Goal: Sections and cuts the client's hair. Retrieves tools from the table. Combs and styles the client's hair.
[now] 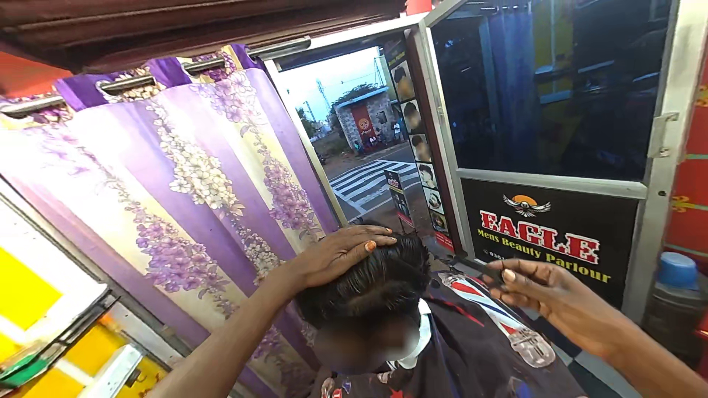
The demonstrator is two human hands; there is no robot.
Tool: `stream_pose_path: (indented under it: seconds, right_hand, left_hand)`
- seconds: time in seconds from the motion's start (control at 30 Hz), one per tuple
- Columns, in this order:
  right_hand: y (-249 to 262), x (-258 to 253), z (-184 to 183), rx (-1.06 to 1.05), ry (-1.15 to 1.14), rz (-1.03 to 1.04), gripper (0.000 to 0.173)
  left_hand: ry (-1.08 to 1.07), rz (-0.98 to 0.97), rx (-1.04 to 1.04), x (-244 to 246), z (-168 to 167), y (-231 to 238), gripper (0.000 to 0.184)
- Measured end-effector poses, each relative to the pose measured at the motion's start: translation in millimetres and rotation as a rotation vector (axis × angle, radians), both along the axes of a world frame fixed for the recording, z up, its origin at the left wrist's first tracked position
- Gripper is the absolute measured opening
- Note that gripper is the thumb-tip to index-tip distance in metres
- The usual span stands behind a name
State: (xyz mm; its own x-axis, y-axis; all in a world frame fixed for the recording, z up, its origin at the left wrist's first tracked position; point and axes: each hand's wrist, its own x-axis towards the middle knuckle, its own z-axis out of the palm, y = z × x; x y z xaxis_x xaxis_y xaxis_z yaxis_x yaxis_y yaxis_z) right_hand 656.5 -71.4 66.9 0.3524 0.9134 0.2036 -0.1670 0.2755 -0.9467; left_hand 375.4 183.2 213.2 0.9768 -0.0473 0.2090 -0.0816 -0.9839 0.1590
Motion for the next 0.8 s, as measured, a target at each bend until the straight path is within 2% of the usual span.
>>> stream_pose_path:
  seconds: [0.17,0.37,0.43,0.53,0.63,0.73,0.8]
  right_hand:
    - [29.6,10.6,35.6,-0.039,-0.053,0.052,0.020]
    - [54.0,10.4,50.8,-0.010,-0.050,0.106,0.021]
    - [49.7,-4.8,53.6,0.067,-0.002,0.164,0.021]
    - [40.9,-48.0,62.6,0.161,0.021,0.371,0.034]
    - [45.4,-91.0,77.8,0.191,0.044,0.581,0.032]
    - [62.0,-118.8,93.3,0.157,0.042,0.632,0.027]
    - [76.7,-125.4,98.6,0.154,0.024,0.600,0.027]
  left_hand:
    - [-0.029,-0.031,-0.085,-0.3,-4.0,12.6,0.054]
    - [-0.047,-0.025,-0.129,0.3,-5.4,12.7,0.055]
    - [-0.061,-0.039,-0.145,1.1,-5.6,10.9,0.054]
    - [-0.067,-0.051,-0.154,3.2,-6.1,9.9,0.054]
    - [-0.063,-0.058,-0.167,5.7,-1.0,2.5,0.051]
    - [-0.048,0.011,-0.197,4.7,9.6,-17.6,0.046]
    - [-0.064,-0.019,-0.206,6.0,7.3,-13.4,0.042]
